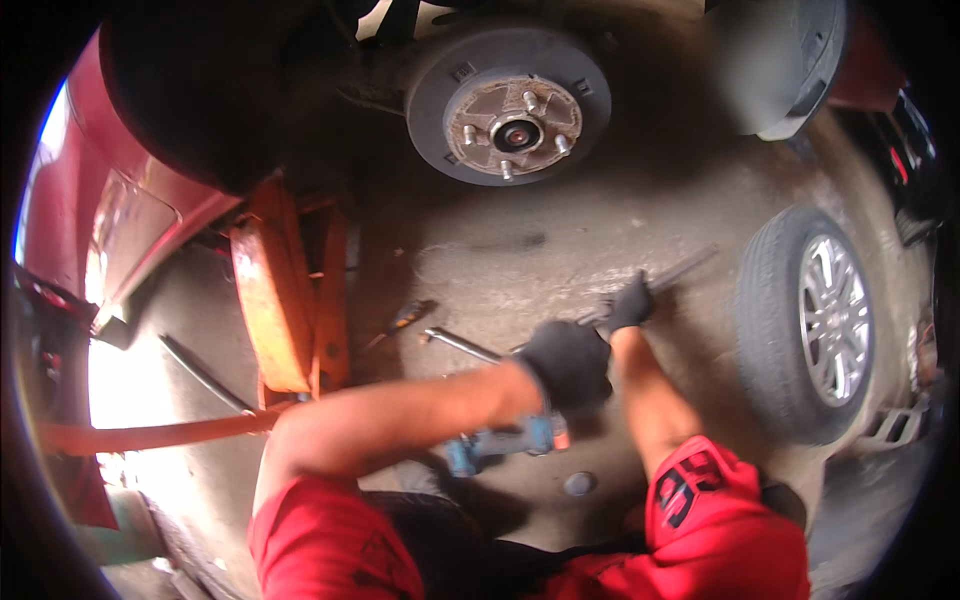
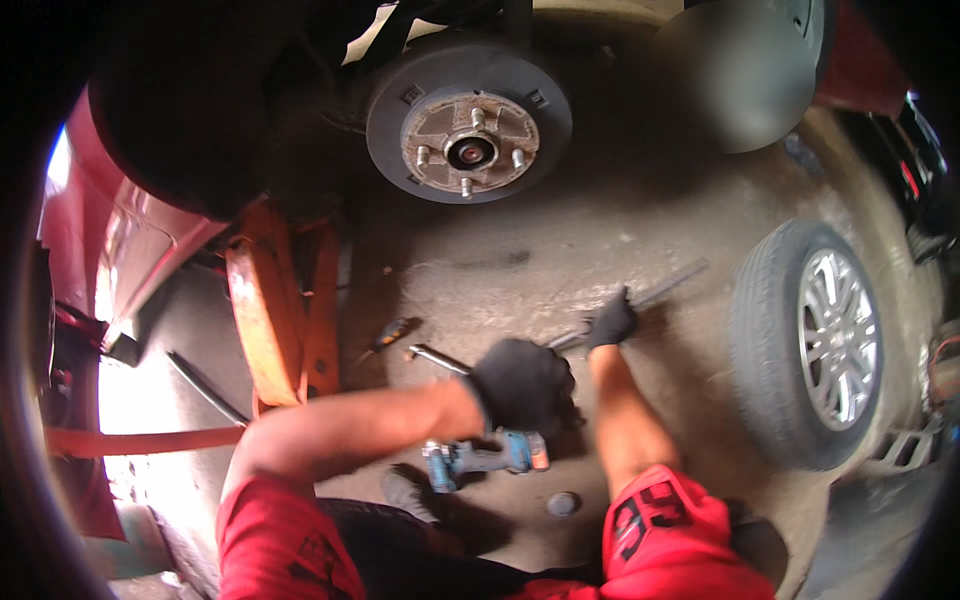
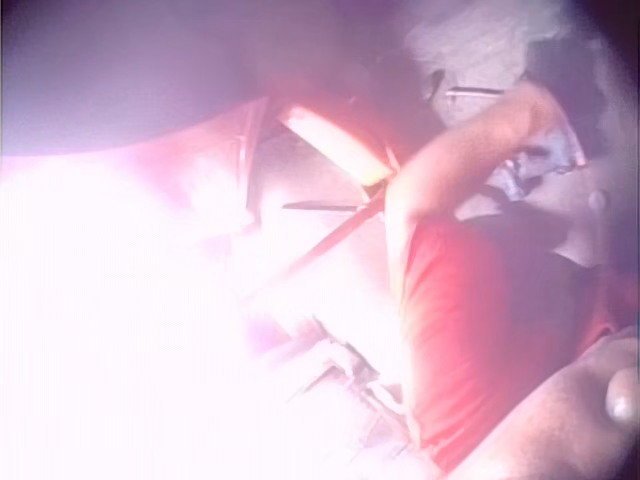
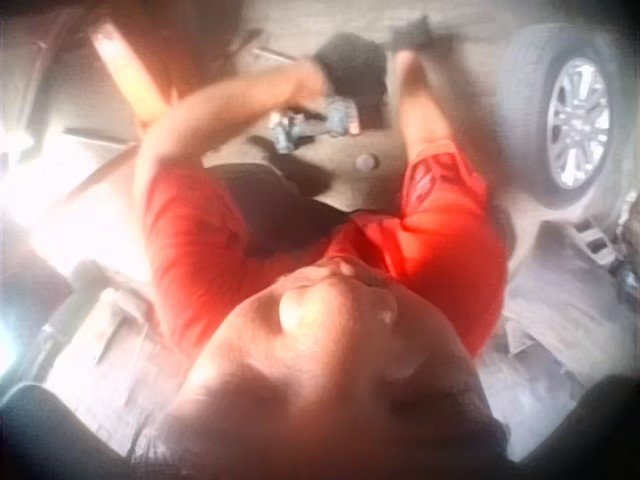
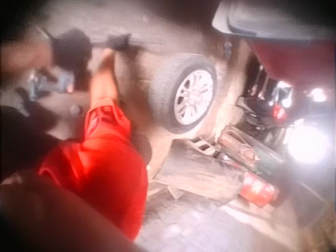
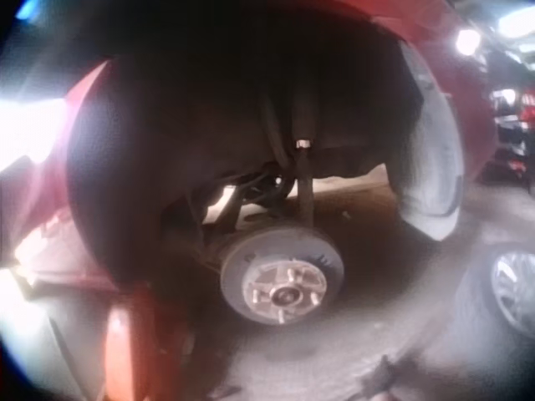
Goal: The person removes a car's brake rotor by first loosening the axle nut with a large wrench, then using a hammer to tap the rotor loose, and finally pulling it off the hub. The removed rotor is placed on the floor.
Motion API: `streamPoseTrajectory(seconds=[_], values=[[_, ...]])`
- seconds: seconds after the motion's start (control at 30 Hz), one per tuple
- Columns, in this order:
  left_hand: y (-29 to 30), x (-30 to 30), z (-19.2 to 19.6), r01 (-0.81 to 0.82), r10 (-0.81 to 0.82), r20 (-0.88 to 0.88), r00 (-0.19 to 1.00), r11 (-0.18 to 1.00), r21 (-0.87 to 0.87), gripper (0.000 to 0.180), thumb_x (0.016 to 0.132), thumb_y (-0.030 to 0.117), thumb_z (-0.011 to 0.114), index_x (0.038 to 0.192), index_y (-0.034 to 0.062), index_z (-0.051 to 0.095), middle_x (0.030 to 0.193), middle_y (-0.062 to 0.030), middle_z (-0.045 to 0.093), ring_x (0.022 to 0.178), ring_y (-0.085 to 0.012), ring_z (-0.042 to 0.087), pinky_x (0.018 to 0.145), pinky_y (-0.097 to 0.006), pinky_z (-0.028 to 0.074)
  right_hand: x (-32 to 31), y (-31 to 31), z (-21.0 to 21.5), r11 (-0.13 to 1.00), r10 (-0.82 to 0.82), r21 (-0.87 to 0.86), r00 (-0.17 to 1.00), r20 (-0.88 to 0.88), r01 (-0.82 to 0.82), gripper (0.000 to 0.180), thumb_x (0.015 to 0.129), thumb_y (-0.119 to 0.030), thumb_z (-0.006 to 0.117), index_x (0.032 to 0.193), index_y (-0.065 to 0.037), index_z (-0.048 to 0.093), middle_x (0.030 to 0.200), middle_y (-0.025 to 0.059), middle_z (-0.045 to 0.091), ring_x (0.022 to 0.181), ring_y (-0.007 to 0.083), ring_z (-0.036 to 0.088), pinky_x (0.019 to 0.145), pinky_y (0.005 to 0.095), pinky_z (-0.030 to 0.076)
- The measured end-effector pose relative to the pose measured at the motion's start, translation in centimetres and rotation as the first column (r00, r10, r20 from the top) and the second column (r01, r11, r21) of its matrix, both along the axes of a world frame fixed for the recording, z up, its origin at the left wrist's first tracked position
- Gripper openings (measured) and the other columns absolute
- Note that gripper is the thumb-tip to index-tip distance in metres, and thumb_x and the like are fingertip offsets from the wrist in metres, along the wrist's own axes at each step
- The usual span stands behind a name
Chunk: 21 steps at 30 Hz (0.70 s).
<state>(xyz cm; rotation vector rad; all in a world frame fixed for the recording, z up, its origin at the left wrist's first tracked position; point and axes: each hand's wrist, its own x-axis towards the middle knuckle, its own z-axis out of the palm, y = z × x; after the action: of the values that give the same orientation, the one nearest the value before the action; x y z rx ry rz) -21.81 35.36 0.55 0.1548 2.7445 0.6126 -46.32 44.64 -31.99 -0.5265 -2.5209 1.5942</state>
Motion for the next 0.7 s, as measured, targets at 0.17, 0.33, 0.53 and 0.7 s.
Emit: streamPoseTrajectory(seconds=[0.17,0.33,0.53,0.7], values=[[-4.5,6.3,0.6,-0.088,0.121,-0.197,0.973,0.982,0.167,0.020,0.079,0.031,0.061,0.090,0.0169,0.069,0.076,-0.0123,0.066,0.072,-0.0362,0.066,0.064,-0.048,0.052,3.5,-0.8,-0.2,0.951,0.190,-0.293,0.935,0.299,-0.100,0.045,0.087,-0.038,0.058,0.085,0.006,0.067,0.085,0.0235,0.069,0.070,0.0310,0.068,0.064,0.0404,0.053],[-9.6,5.5,-2.4,-0.262,0.270,-0.340,0.901,0.962,0.072,0.027,0.082,0.031,0.066,0.106,0.0186,0.064,0.096,-0.0115,0.065,0.075,-0.0376,0.064,0.064,-0.047,0.051,9.8,-6.8,8.7,0.768,0.640,0.170,0.750,-0.170,-0.617,0.051,0.087,-0.042,0.058,0.107,0.005,0.064,0.108,0.0264,0.065,0.100,0.0422,0.061,0.091,0.0410,0.047],[-13.5,2.9,-0.3,-0.227,0.281,-0.465,0.839,0.959,0.170,0.048,0.076,0.035,0.076,0.116,0.0116,0.061,0.085,-0.0144,0.067,0.079,-0.0365,0.066,0.069,-0.046,0.052,13.7,-9.0,28.9,-0.091,0.993,-0.726,-0.005,-0.120,-0.682,0.063,0.094,-0.063,0.046,0.115,-0.006,0.063,0.084,0.0027,0.066,0.061,0.0094,0.057,0.051,0.0240,0.043],[-14.7,2.6,0.3,-0.389,0.409,-0.555,0.724,0.907,0.161,0.066,0.073,0.049,0.079,0.118,0.0049,0.059,0.087,-0.0124,0.070,0.079,-0.0318,0.069,0.069,-0.040,0.053,12.1,-9.2,29.6,0.009,0.934,-0.596,0.219,-0.282,-0.803,0.045,0.093,-0.043,0.064,0.115,-0.004,0.060,0.079,0.0019,0.063,0.057,0.0077,0.056,0.047,0.0219,0.040]])
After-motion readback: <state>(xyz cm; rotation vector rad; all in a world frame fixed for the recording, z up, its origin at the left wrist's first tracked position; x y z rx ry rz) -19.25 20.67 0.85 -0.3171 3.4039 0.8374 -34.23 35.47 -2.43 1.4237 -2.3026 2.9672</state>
